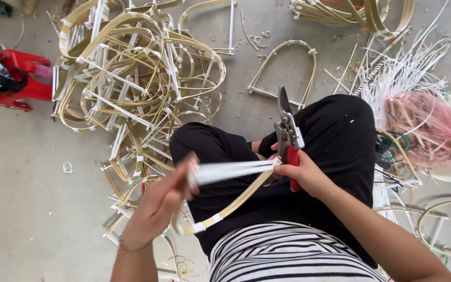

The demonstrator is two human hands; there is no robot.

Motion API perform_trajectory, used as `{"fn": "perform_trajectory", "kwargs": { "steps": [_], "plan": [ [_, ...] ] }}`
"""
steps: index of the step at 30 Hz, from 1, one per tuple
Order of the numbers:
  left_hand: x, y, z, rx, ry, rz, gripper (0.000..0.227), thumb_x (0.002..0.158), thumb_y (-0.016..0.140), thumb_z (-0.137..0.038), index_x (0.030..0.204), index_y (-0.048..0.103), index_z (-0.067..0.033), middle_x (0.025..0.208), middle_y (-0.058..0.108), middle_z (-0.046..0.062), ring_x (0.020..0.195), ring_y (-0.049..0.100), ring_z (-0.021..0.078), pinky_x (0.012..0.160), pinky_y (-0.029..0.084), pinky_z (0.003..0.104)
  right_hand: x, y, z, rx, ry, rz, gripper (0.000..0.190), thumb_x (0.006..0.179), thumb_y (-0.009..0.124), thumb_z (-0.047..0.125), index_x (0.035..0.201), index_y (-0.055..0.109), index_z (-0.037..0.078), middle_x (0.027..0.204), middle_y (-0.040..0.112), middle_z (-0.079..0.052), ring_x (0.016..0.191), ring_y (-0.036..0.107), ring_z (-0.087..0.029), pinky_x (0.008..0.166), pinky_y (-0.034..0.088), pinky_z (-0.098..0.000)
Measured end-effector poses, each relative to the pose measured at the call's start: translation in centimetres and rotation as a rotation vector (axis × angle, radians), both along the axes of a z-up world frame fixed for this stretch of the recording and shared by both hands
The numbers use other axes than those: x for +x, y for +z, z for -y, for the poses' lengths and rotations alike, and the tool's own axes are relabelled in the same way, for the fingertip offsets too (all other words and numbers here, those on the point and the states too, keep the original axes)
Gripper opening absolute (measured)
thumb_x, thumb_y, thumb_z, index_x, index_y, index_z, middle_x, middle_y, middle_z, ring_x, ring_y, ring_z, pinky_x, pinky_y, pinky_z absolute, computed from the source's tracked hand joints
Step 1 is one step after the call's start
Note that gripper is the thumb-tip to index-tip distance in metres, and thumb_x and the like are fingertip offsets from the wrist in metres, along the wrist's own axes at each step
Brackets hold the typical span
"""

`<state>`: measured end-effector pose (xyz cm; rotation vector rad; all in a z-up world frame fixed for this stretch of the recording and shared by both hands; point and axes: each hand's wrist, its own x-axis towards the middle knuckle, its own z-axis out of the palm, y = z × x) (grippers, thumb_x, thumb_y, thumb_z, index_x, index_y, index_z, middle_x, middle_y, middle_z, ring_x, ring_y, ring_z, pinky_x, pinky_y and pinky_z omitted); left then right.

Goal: Assembling and trimming bamboo or plastic strips to form small curved frames for craft or furniture manufacturing.

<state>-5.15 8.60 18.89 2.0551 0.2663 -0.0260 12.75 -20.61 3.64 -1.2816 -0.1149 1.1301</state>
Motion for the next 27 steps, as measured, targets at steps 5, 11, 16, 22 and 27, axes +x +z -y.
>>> {"fn": "perform_trajectory", "kwargs": {
  "steps": [5,11,16,22,27],
  "plan": [
    [4.7,-5.3,3.8,-0.226,-0.247,-0.018,0.044,0.099,0.058,-0.019,0.141,0.053,-0.0050,0.129,0.068,0.017,0.112,0.069,0.0258,0.098,0.054,0.036,0.4,3.1,-2.1,0.054,0.137,0.004,0.057,0.084,0.067,0.008,0.139,0.049,0.004,0.113,0.072,-0.008,0.104,0.070,-0.019,0.088,0.055,-0.0354],
    [7.0,-12.4,7.8,-0.325,-0.279,-0.329,0.027,0.107,0.054,-0.025,0.120,0.063,-0.0026,0.091,0.072,0.009,0.081,0.067,0.0141,0.074,0.055,0.030,3.2,3.9,2.7,-0.004,0.276,0.243,0.068,0.082,0.073,0.007,0.144,0.048,0.006,0.113,0.067,-0.006,0.108,0.065,-0.015,0.093,0.051,-0.0341],
    [8.5,-12.4,8.1,-0.315,-0.132,-0.181,0.032,0.116,0.050,-0.027,0.110,0.068,-0.0017,0.070,0.058,0.003,0.061,0.050,0.0059,0.058,0.046,0.022,3.5,4.4,7.9,-0.198,0.247,0.181,0.065,0.079,0.076,0.007,0.139,0.052,0.007,0.103,0.063,-0.007,0.098,0.064,-0.018,0.092,0.051,-0.0335],
    [9.4,-9.6,8.5,-0.712,0.050,-0.334,0.022,0.105,0.053,-0.020,0.123,0.064,-0.0146,0.068,0.050,-0.007,0.055,0.042,0.0010,0.050,0.038,0.020,2.9,9.0,7.4,-0.560,0.509,0.503,0.065,0.078,0.081,0.016,0.136,0.055,0.019,0.096,0.065,0.000,0.091,0.063,-0.013,0.085,0.052,-0.0289],
    [8.6,-10.1,9.0,-0.496,0.047,-0.218,0.014,0.104,0.058,-0.015,0.100,0.066,-0.0039,0.071,0.063,-0.004,0.060,0.050,0.0022,0.053,0.043,0.023,3.7,9.7,8.7,-0.370,0.284,0.444,0.054,0.076,0.077,0.014,0.127,0.058,0.014,0.090,0.066,-0.006,0.083,0.064,-0.018,0.077,0.053,-0.0335]
  ]
}}
